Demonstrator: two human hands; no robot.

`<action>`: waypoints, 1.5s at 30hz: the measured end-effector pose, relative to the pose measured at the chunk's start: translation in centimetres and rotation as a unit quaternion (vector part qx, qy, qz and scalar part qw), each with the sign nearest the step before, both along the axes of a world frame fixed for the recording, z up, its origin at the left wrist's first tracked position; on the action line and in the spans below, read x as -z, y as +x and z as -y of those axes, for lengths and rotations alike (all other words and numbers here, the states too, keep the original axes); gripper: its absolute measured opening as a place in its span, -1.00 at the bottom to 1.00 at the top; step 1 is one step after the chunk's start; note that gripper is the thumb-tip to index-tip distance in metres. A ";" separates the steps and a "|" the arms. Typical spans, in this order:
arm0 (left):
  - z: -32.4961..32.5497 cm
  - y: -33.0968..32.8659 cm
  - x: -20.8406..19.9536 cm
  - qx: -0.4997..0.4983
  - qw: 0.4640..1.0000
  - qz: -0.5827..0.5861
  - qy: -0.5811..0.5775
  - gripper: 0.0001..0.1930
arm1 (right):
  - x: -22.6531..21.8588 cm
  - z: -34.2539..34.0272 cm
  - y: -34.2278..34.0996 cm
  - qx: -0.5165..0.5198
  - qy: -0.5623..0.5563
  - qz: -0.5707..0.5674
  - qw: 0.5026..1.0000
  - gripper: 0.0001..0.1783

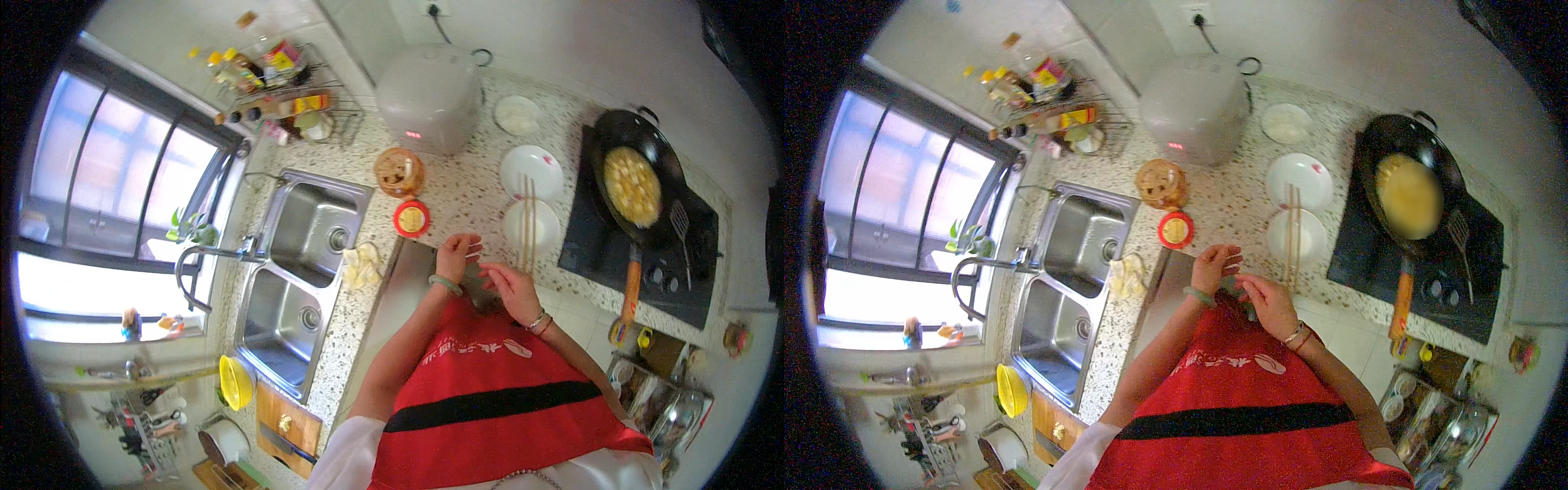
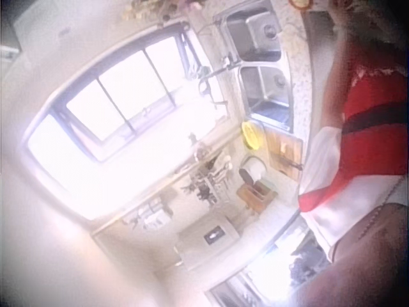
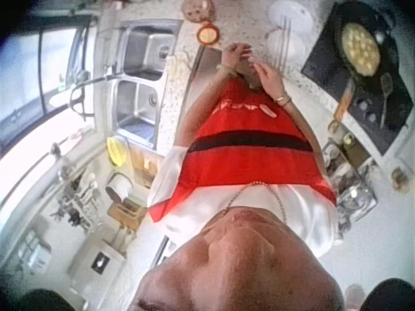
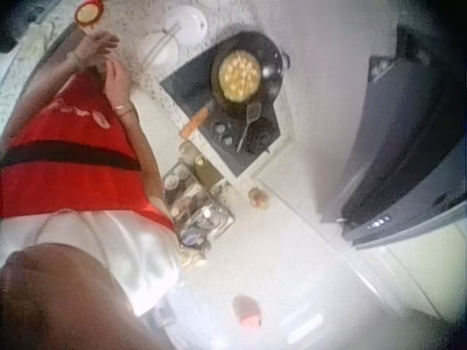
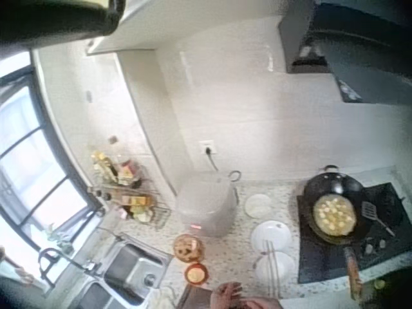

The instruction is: The person washes translucent food items in a yellow colander under running water at the sink. They then move to the stove, where they stir a wok containing frying food with a spatula. The person uses chopsticks to transfer some of the fried food from the wok into a white bowl and adds a liquid ingredient from a small bowl into the wok.

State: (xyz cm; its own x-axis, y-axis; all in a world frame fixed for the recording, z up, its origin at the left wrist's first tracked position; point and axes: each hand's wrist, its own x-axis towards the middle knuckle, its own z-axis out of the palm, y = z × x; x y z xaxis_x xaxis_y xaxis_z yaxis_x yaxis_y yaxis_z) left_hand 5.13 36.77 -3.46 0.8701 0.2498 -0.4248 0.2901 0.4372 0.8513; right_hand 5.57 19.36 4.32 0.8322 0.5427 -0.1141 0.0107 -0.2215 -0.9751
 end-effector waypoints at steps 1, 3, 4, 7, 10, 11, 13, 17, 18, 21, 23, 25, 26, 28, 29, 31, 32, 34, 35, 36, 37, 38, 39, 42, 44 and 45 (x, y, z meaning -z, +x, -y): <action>-0.8 -0.4 -0.2 -0.009 0.999 0.038 0.003 -0.70 | -0.4 -1.5 0.0 -0.003 0.024 -0.046 0.999 -0.73; -2.4 -1.0 -0.6 -0.021 0.995 0.075 0.058 -0.70 | -0.4 -4.4 0.6 -0.024 0.049 -0.099 0.994 -0.71; -3.3 -0.9 -1.9 -0.020 0.992 0.093 0.083 -0.69 | 0.4 -5.7 1.3 -0.034 0.050 -0.103 0.993 -0.70; -7.4 -1.5 -3.6 -0.060 0.997 0.043 -0.012 -0.68 | 2.6 -10.8 3.4 -0.064 0.068 -0.089 0.992 -0.69; -12.1 -1.0 -5.2 -0.139 0.988 0.069 0.012 -0.68 | 1.6 -17.1 5.3 -0.093 0.092 -0.121 0.984 -0.67; -13.5 -1.0 -5.9 -0.184 0.979 0.084 0.038 -0.68 | 0.8 -19.5 5.5 -0.100 0.106 -0.153 0.977 -0.67; -16.7 -0.9 -7.1 -0.223 0.967 0.117 0.038 -0.66 | -0.4 -24.2 6.3 -0.112 0.121 -0.194 0.967 -0.66; -22.3 0.0 -9.8 -0.281 0.938 0.163 0.117 -0.58 | 1.3 -34.2 9.4 -0.137 0.133 -0.175 0.966 -0.65; -24.0 -0.1 -9.6 -0.282 0.935 0.173 0.126 -0.57 | 2.4 -37.1 10.0 -0.151 0.135 -0.157 0.967 -0.64; -28.6 -0.2 -9.3 -0.269 0.936 0.186 0.127 -0.51 | 5.4 -45.1 11.7 -0.220 0.143 0.003 0.965 -0.60; -31.4 0.7 -9.0 -0.293 0.918 0.214 0.161 -0.54 | 6.3 -49.7 13.4 -0.240 0.138 0.046 0.960 -0.58; -33.9 0.8 -9.2 -0.301 0.913 0.215 0.173 -0.54 | 6.6 -54.5 15.0 -0.242 0.123 0.017 0.962 -0.58; -35.1 0.4 -9.7 -0.298 0.917 0.203 0.170 -0.53 | 6.5 -56.7 15.3 -0.240 0.077 0.042 0.967 -0.58; -37.3 -0.5 -10.5 -0.296 0.922 0.188 0.162 -0.52 | 4.4 -61.2 14.7 -0.241 -0.015 0.093 0.966 -0.57; -38.2 -1.0 -10.6 -0.294 0.924 0.186 0.158 -0.52 | 3.6 -63.3 14.6 -0.247 -0.040 0.124 0.960 -0.56; -39.6 -1.4 -10.4 -0.283 0.929 0.189 0.146 -0.53 | 2.8 -67.0 15.5 -0.249 -0.087 0.187 0.946 -0.53; -40.0 -1.6 -10.3 -0.278 0.931 0.193 0.136 -0.53 | 2.7 -68.7 16.2 -0.251 -0.080 0.224 0.938 -0.50; -40.5 -2.2 -10.0 -0.263 0.938 0.194 0.118 -0.52 | 2.8 -71.5 17.8 -0.250 -0.068 0.296 0.919 -0.42; -40.7 -2.6 -9.8 -0.259 0.941 0.191 0.111 -0.52 | 2.8 -72.7 18.4 -0.249 -0.101 0.318 0.909 -0.39; -41.0 -3.1 -9.6 -0.256 0.943 0.187 0.106 -0.52 | 2.5 -73.9 18.8 -0.249 -0.130 0.339 0.898 -0.36; -41.2 -3.5 -9.1 -0.250 0.944 0.193 0.101 -0.51 | 2.3 -74.9 19.0 -0.249 -0.160 0.361 0.884 -0.33; -41.3 -3.8 -8.4 -0.253 0.946 0.183 0.085 -0.52 | 2.3 -75.7 19.2 -0.259 -0.198 0.373 0.869 -0.33; -41.3 -4.1 -8.1 -0.255 0.948 0.175 0.070 -0.53 | 2.6 -76.3 19.8 -0.266 -0.235 0.386 0.852 -0.33; -41.9 -4.6 -7.4 -0.256 0.950 0.167 0.065 -0.55 | 3.3 -77.2 21.1 -0.286 -0.286 0.418 0.813 -0.35; -42.0 -4.8 -7.3 -0.258 0.949 0.165 0.068 -0.56 | 3.2 -77.3 21.7 -0.296 -0.319 0.439 0.786 -0.40; -41.9 -4.8 -7.2 -0.261 0.949 0.162 0.066 -0.56 | 2.8 -77.3 21.3 -0.284 -0.326 0.444 0.785 -0.49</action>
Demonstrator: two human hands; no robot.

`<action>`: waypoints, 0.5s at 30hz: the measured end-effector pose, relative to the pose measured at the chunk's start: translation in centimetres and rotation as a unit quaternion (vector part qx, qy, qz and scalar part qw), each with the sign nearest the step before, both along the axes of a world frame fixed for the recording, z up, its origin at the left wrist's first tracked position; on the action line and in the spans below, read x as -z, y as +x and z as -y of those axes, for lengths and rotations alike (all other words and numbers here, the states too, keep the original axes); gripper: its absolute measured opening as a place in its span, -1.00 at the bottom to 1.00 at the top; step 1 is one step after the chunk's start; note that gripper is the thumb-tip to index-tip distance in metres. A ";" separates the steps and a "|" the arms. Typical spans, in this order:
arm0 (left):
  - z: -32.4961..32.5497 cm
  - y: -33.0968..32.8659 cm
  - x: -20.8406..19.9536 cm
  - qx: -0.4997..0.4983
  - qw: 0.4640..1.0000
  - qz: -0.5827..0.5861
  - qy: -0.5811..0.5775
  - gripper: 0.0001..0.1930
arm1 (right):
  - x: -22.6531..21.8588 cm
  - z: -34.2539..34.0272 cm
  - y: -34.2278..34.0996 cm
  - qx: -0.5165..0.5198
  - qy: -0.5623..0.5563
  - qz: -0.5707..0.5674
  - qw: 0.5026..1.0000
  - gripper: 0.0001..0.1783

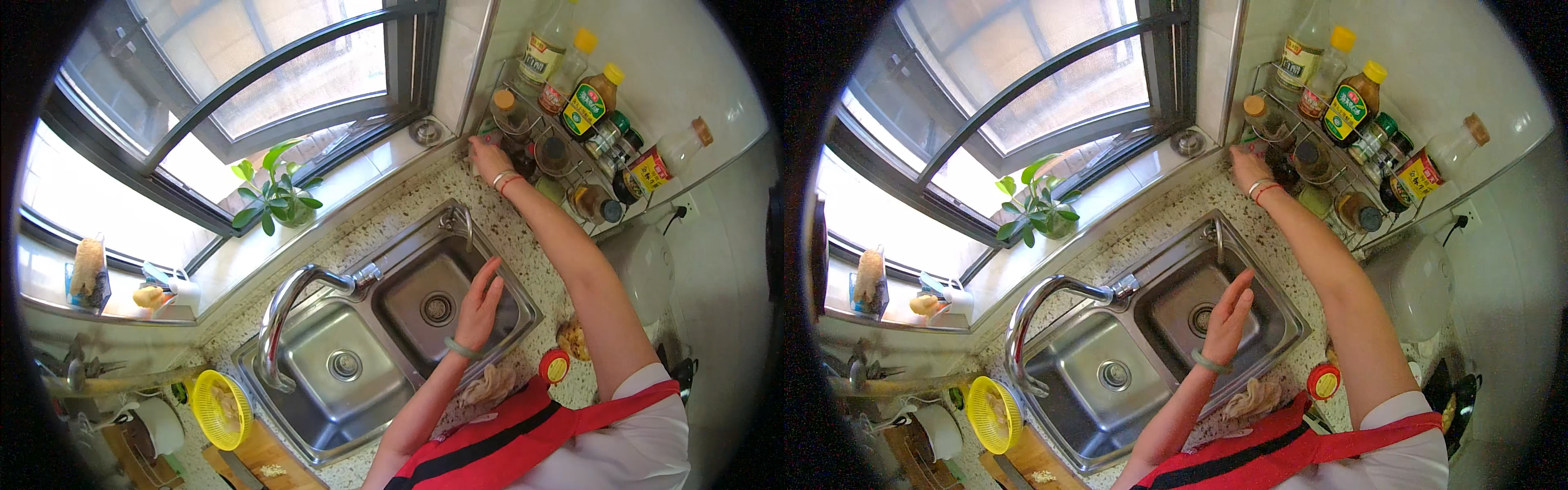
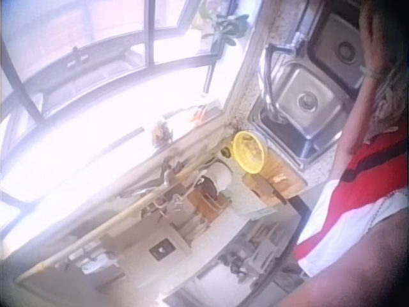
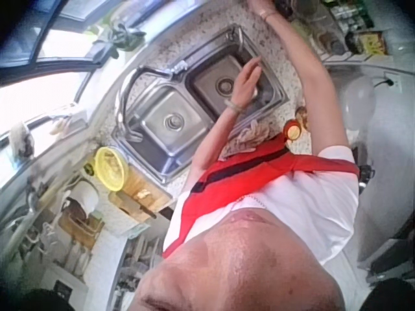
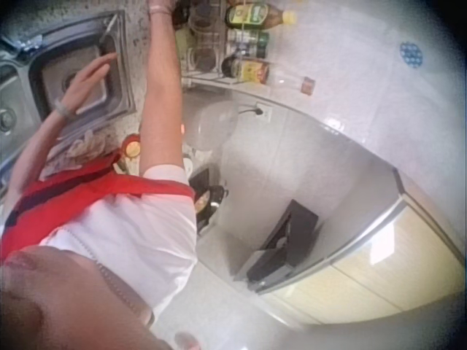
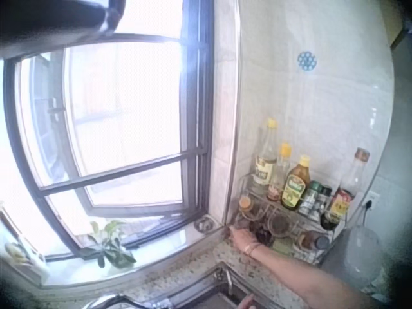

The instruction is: The person washes translucent food items in a yellow colander under running water at the sink. They then move to the stove, where they stir a wok containing frying food with a spatula. The person uses chopsticks to transfer some of the fried food from the wok into a white bowl and adds a liquid ingredient from a small bowl into the wok.

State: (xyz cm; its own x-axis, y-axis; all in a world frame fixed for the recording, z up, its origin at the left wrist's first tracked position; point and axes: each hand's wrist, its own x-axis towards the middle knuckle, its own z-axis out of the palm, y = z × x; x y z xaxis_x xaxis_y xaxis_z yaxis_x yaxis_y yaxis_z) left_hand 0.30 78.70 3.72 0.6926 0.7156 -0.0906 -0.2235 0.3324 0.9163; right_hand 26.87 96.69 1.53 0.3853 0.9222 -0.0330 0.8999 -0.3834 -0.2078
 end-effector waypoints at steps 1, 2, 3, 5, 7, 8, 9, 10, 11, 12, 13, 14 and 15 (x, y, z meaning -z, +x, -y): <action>0.1 0.0 0.0 -0.002 1.000 -0.002 -0.003 -0.56 | -0.4 0.2 -0.3 0.011 0.001 0.011 1.000 -0.57; 0.1 0.0 0.1 -0.003 1.000 -0.002 -0.007 -0.57 | -0.8 0.5 -0.6 0.023 0.003 0.021 1.000 -0.65; 0.3 0.1 0.0 0.000 1.000 0.000 -0.012 -0.57 | -0.6 1.0 -0.4 0.012 0.018 0.026 0.999 -0.68; 0.8 0.3 0.1 0.005 1.000 -0.002 -0.021 -0.57 | -0.4 2.1 0.1 -0.009 0.048 0.036 0.998 -0.72; 1.0 0.6 0.8 0.005 0.999 -0.010 -0.030 -0.58 | -0.5 3.4 -0.3 -0.034 0.106 0.032 0.993 -0.78; 1.0 0.7 1.2 0.005 0.999 -0.012 -0.052 -0.57 | -0.5 4.2 -0.4 -0.047 0.135 0.030 0.989 -0.81; 1.1 0.8 1.5 0.007 0.997 -0.014 -0.074 -0.56 | -0.8 5.2 -0.7 -0.047 0.136 0.026 0.989 -0.82; 1.1 0.7 1.8 0.006 0.995 -0.019 -0.097 -0.55 | -1.2 6.2 -1.3 -0.050 0.136 0.020 0.989 -0.83; 1.1 0.6 2.1 -0.011 0.993 -0.017 -0.120 -0.55 | -1.6 7.2 -1.9 -0.053 0.137 0.014 0.989 -0.84; 1.2 0.6 2.1 -0.025 0.989 -0.016 -0.143 -0.56 | -2.6 8.7 -2.6 -0.062 0.148 0.017 0.987 -0.83; 1.2 0.5 2.4 -0.040 0.985 -0.015 -0.165 -0.57 | -4.0 10.3 -3.6 -0.072 0.159 0.019 0.984 -0.83; 1.2 0.5 3.0 -0.045 0.983 -0.014 -0.179 -0.55 | -5.2 12.2 -4.4 -0.080 0.170 0.023 0.982 -0.82; 1.3 0.3 2.9 -0.053 0.979 -0.020 -0.194 -0.53 | -5.9 14.2 -5.1 -0.087 0.183 0.019 0.979 -0.82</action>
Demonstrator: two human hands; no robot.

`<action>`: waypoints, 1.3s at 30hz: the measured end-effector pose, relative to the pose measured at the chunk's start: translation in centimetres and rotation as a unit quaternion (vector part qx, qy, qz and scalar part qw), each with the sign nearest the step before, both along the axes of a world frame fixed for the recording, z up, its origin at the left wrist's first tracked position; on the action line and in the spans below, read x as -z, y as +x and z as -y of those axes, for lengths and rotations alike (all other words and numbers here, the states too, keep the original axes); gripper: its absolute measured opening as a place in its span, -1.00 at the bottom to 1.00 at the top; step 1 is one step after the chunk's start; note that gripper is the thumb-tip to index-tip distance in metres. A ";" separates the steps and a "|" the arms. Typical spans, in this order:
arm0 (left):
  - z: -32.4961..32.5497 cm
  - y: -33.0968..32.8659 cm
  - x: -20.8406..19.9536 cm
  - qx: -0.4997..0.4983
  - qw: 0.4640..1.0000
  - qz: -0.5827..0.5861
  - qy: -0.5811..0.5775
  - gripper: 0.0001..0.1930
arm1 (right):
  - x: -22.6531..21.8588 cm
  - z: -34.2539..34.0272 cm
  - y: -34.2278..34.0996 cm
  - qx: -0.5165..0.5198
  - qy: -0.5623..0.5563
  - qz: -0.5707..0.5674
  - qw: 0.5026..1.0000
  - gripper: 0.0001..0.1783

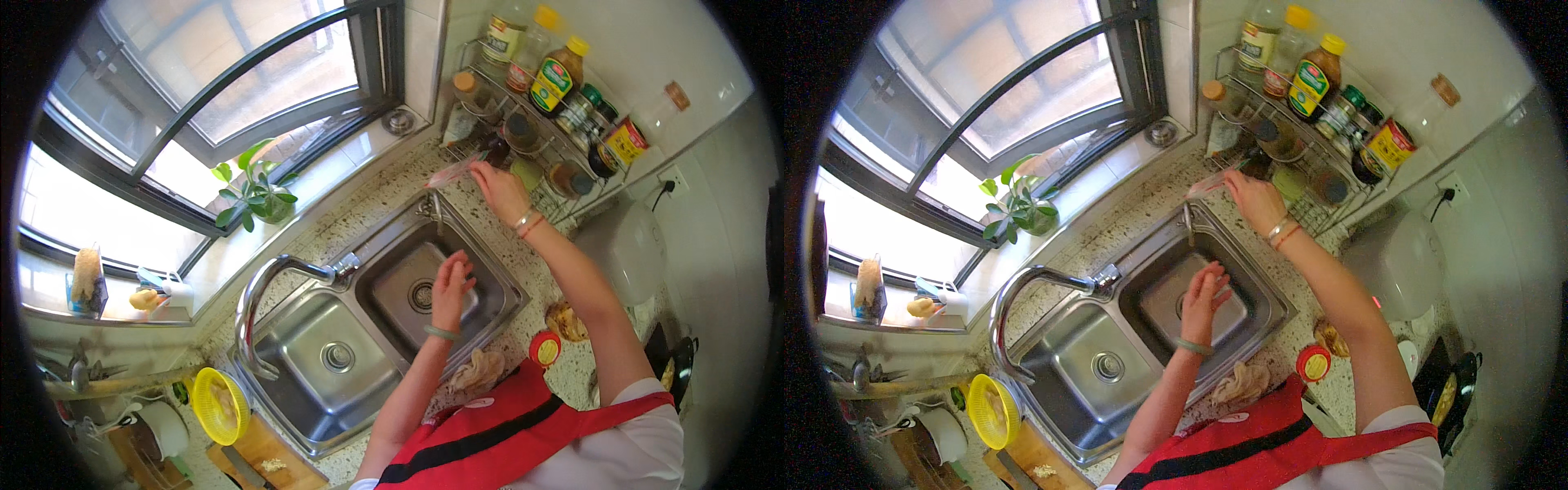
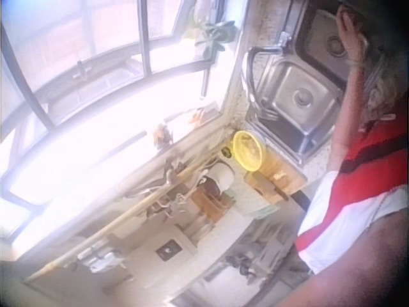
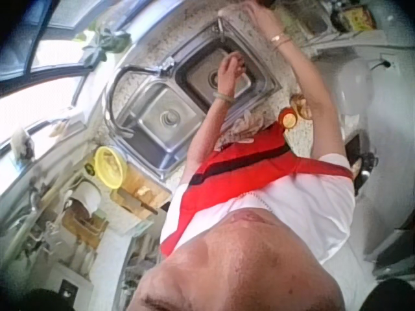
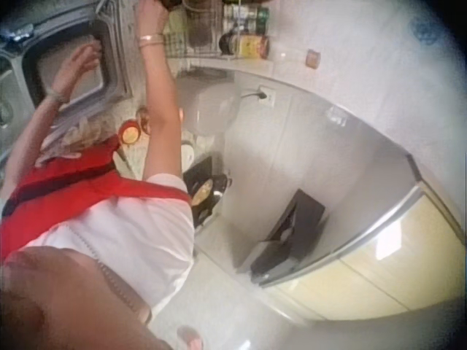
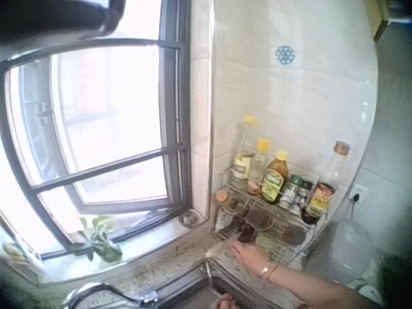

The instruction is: The person washes translucent food items in a yellow colander under running water at the sink. They then move to the stove, where they stir a wok containing frying food with a spatula. The person uses chopsticks to transfer some of the fried food from the wok into a white bowl and adds a liquid ingredient from a small bowl into the wok.

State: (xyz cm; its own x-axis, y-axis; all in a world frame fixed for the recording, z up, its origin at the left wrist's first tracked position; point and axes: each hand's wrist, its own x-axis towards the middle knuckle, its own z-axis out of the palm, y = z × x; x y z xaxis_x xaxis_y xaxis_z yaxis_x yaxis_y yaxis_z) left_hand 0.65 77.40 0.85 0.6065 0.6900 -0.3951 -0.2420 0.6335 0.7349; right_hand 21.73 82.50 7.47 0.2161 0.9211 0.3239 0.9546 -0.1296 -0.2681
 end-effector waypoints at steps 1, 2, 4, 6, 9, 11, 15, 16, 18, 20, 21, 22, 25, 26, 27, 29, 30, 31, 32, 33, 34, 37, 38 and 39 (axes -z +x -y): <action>0.0 -0.2 -0.2 -0.010 1.000 -0.008 -0.014 -0.52 | -0.6 1.9 -0.8 -0.011 0.014 -0.005 1.000 -0.81; 0.0 -0.4 -0.3 -0.019 0.999 -0.016 -0.029 -0.51 | -1.2 3.8 -1.6 -0.021 0.027 -0.010 0.999 -0.80; 0.5 -0.8 0.2 -0.010 0.999 -0.007 -0.052 -0.40 | -2.7 8.0 -2.9 -0.044 0.064 -0.010 0.997 -0.79; 1.5 -0.9 -0.2 -0.014 0.996 -0.001 -0.088 -0.35 | -4.2 12.1 -4.0 -0.071 0.076 -0.006 0.995 -0.77; 3.6 -0.2 -1.8 0.041 0.989 0.027 -0.139 -0.28 | -6.2 17.9 -5.2 -0.115 0.072 0.004 0.991 -0.75; 5.5 0.7 -2.0 0.091 0.984 0.035 -0.152 -0.25 | -7.3 22.0 -6.1 -0.145 0.081 0.008 0.986 -0.75; 10.6 1.6 -4.3 0.238 0.969 0.006 -0.071 -0.25 | -9.5 30.1 -8.5 -0.103 0.082 -0.025 0.991 -0.73; 12.4 1.7 -4.1 0.252 0.964 0.021 -0.080 -0.26 | -9.7 32.3 -8.8 -0.076 0.097 -0.044 0.991 -0.74; 15.9 1.8 -3.3 0.278 0.954 0.052 -0.099 -0.29 | -10.1 36.7 -9.4 -0.023 0.130 -0.079 0.988 -0.76; 18.8 2.3 -4.8 0.341 0.928 0.109 -0.108 -0.48 | -10.9 40.8 -10.3 0.057 0.154 -0.128 0.978 -0.78; 20.7 2.4 -5.0 0.348 0.925 0.105 -0.108 -0.54 | -11.3 43.0 -11.0 0.102 0.157 -0.156 0.970 -0.78; 22.4 2.6 -5.2 0.355 0.923 0.102 -0.108 -0.59 | -11.6 45.1 -11.7 0.147 0.160 -0.183 0.959 -0.78; 28.1 3.3 -6.1 0.347 0.922 0.098 -0.144 -0.73 | -9.4 50.3 -14.1 0.209 0.299 -0.335 0.869 -0.45; 29.9 3.5 -6.4 0.351 0.921 0.090 -0.143 -0.74 | -8.7 51.8 -14.9 0.222 0.353 -0.396 0.818 -0.36; 31.4 3.4 -6.1 0.363 0.918 0.090 -0.131 -0.63 | -7.5 54.1 -15.5 0.262 0.306 -0.388 0.829 -0.19; 34.6 3.3 -6.1 0.391 0.908 0.090 -0.120 -0.65 | -5.6 57.5 -16.8 0.329 0.214 -0.384 0.836 -0.20; 36.2 3.1 -6.1 0.401 0.904 0.089 -0.116 -0.66 | -5.0 59.0 -17.4 0.359 0.164 -0.384 0.835 -0.20; 37.9 2.9 -6.1 0.411 0.900 0.085 -0.117 -0.66 | -4.8 60.2 -18.0 0.373 0.144 -0.464 0.790 -0.28; 39.4 2.5 -5.9 0.426 0.895 0.072 -0.114 -0.66 | -3.8 61.5 -18.8 0.374 0.180 -0.507 0.755 -0.32; 40.8 2.2 -5.7 0.440 0.889 0.061 -0.112 -0.66 | -2.8 62.6 -19.5 0.372 0.217 -0.547 0.718 -0.37; 42.2 1.9 -5.6 0.454 0.883 0.050 -0.108 -0.66 | -2.1 63.7 -20.2 0.367 0.253 -0.583 0.679 -0.41; 45.8 0.5 -5.2 0.474 0.868 0.023 -0.146 -0.68 | -1.2 66.2 -22.8 0.416 0.298 -0.566 0.646 -0.56; 46.8 0.1 -4.7 0.481 0.861 0.018 -0.163 -0.70 | -0.9 66.7 -23.5 0.434 0.313 -0.558 0.634 -0.58; 47.8 -0.1 -4.8 0.507 0.846 0.008 -0.162 -0.67 | -0.6 67.3 -24.1 0.454 0.317 -0.545 0.630 -0.60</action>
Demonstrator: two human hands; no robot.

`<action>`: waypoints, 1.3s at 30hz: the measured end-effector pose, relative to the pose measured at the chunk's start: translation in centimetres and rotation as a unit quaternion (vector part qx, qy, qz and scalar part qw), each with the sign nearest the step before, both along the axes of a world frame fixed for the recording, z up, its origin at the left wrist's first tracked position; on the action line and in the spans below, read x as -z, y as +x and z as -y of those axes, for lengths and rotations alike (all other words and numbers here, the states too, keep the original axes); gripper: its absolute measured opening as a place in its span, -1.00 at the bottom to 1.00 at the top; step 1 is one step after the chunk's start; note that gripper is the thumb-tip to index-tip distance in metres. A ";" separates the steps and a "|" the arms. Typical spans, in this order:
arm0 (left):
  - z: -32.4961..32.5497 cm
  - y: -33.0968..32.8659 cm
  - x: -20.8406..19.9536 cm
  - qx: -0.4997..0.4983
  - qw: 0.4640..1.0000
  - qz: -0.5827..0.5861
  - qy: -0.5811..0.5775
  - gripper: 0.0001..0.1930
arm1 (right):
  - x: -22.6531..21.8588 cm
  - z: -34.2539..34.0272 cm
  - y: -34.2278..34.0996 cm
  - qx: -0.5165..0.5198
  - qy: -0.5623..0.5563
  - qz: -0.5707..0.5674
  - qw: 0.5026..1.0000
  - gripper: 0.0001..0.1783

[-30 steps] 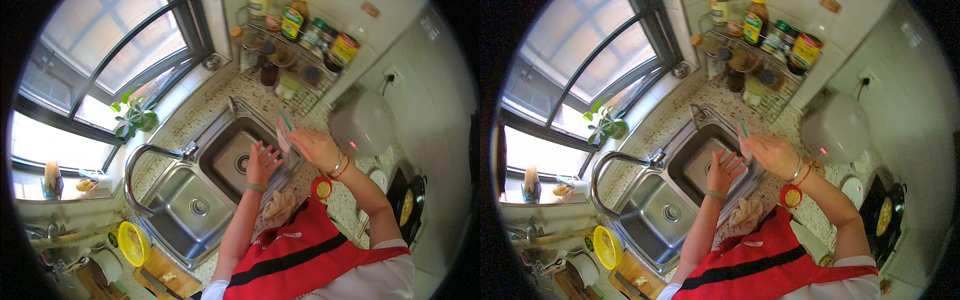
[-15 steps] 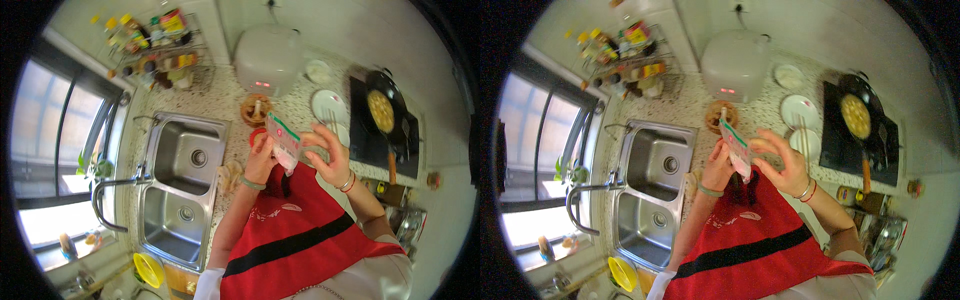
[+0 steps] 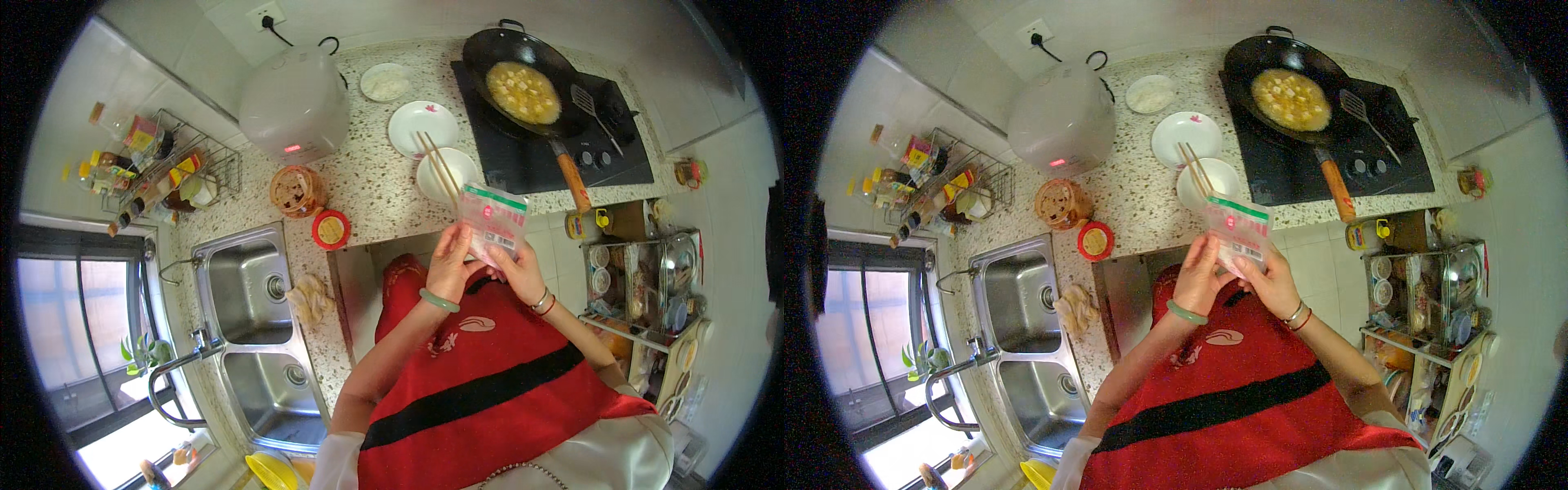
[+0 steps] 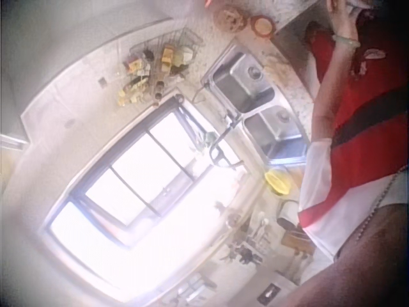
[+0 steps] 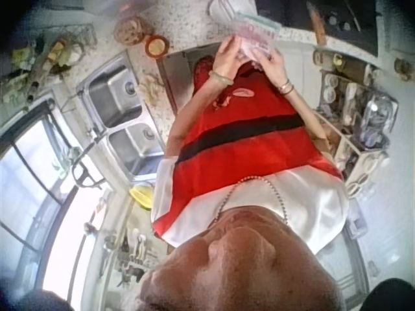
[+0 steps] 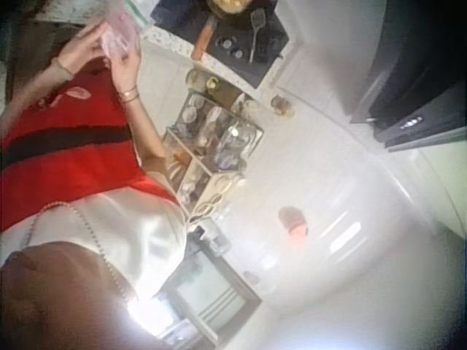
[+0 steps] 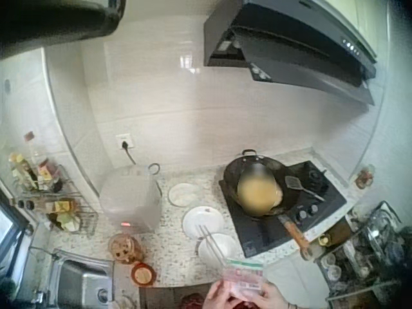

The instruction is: The person washes translucent food items in a yellow colander under running water at the sink. They then move to the stove, where they stir a wok containing frying food with a spatula. The person uses chopsticks to transfer some of the fried food from the wok into a white bowl and adds a liquid ingredient from a small bowl into the wok.

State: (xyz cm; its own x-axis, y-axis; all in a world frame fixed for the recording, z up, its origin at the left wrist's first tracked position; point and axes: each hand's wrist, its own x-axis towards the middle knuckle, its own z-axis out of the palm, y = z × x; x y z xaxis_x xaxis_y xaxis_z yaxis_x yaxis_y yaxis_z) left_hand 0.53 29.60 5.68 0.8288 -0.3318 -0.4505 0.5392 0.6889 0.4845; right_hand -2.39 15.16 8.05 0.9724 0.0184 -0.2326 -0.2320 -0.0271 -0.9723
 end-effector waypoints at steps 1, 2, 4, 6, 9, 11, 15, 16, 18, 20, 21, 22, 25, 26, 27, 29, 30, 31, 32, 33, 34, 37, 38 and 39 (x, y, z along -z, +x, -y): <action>0.9 -0.4 -0.6 0.003 1.000 -0.015 0.016 -0.63 | 0.4 0.6 -0.6 0.020 -0.014 0.001 1.000 -0.61; 1.3 -0.3 -0.4 0.041 0.998 0.000 0.037 -0.57 | 0.6 1.2 -0.9 0.039 -0.027 0.002 0.999 -0.60; 1.7 0.4 -0.1 0.095 0.992 0.025 0.082 -0.49 | 0.6 2.4 -1.2 0.038 -0.044 -0.031 0.998 -0.59; 2.1 1.4 -0.1 0.127 0.982 0.048 0.129 -0.43 | 0.1 3.3 -1.0 0.035 -0.060 -0.044 0.997 -0.57; 2.2 2.6 1.1 0.090 0.969 0.101 0.208 -0.39 | -1.7 4.3 -0.2 0.014 -0.098 -0.028 0.995 -0.55; 2.5 3.6 0.6 0.055 0.981 0.110 0.153 -0.42 | -2.4 4.3 0.3 -0.016 -0.143 -0.011 0.990 -0.52; 2.9 5.5 0.8 0.040 0.990 0.114 0.079 -0.49 | -3.5 3.3 0.9 -0.044 -0.126 -0.049 0.990 -0.49; 3.0 5.8 1.7 0.034 0.991 0.109 0.070 -0.49 | -3.6 3.0 1.1 -0.040 -0.115 -0.051 0.991 -0.48; 2.8 6.5 2.0 0.041 0.993 0.103 0.034 -0.46 | -3.9 2.6 1.5 -0.031 -0.115 -0.053 0.991 -0.48; 2.4 7.4 1.2 0.067 0.992 0.101 -0.021 -0.40 | -4.1 2.8 2.1 -0.032 -0.155 -0.059 0.986 -0.49; 2.2 7.9 1.0 0.063 0.993 0.090 -0.040 -0.36 | -4.2 2.7 2.3 -0.036 -0.174 -0.063 0.982 -0.49; 1.9 8.4 0.8 0.060 0.993 0.079 -0.059 -0.32 | -4.6 2.6 2.5 -0.040 -0.176 -0.068 0.981 -0.50; 1.4 10.1 2.0 0.061 0.987 0.107 -0.105 -0.14 | -6.0 1.9 3.0 -0.061 -0.191 -0.084 0.976 -0.51; 1.2 10.5 2.6 0.061 0.984 0.111 -0.125 -0.13 | -6.3 1.6 3.1 -0.075 -0.199 -0.092 0.973 -0.52; 1.1 11.0 2.9 0.062 0.980 0.116 -0.148 -0.12 | -6.7 1.4 3.3 -0.088 -0.209 -0.100 0.969 -0.53; 0.8 11.7 3.5 0.056 0.977 0.123 -0.164 -0.10 | -7.9 0.8 3.3 -0.073 -0.202 -0.079 0.973 -0.53; 0.7 11.9 3.6 0.057 0.975 0.128 -0.173 -0.08 | -8.2 0.6 3.3 -0.062 -0.198 -0.068 0.976 -0.54; 0.7 12.1 3.6 0.056 0.976 0.127 -0.168 -0.07 | -8.1 0.6 3.4 -0.067 -0.201 -0.066 0.975 -0.54; 0.6 12.1 3.7 0.055 0.977 0.127 -0.163 -0.07 | -7.9 0.7 3.6 -0.073 -0.205 -0.063 0.974 -0.55; 0.6 12.2 3.7 0.054 0.978 0.128 -0.158 -0.06 | -7.7 0.8 3.8 -0.079 -0.208 -0.060 0.973 -0.55; 0.5 12.2 3.7 0.049 0.979 0.111 -0.164 -0.05 | -7.4 0.6 3.9 -0.072 -0.214 -0.050 0.973 -0.56; 0.3 12.2 3.9 0.036 0.977 0.086 -0.190 -0.04 | -6.2 0.3 3.9 -0.073 -0.250 0.009 0.966 -0.57; 0.3 12.3 3.9 0.035 0.973 0.095 -0.206 -0.04 | -5.3 0.4 3.9 -0.084 -0.272 0.048 0.957 -0.58; 0.2 12.3 3.8 0.034 0.970 0.104 -0.219 -0.04 | -4.8 0.3 4.0 -0.095 -0.292 0.088 0.948 -0.58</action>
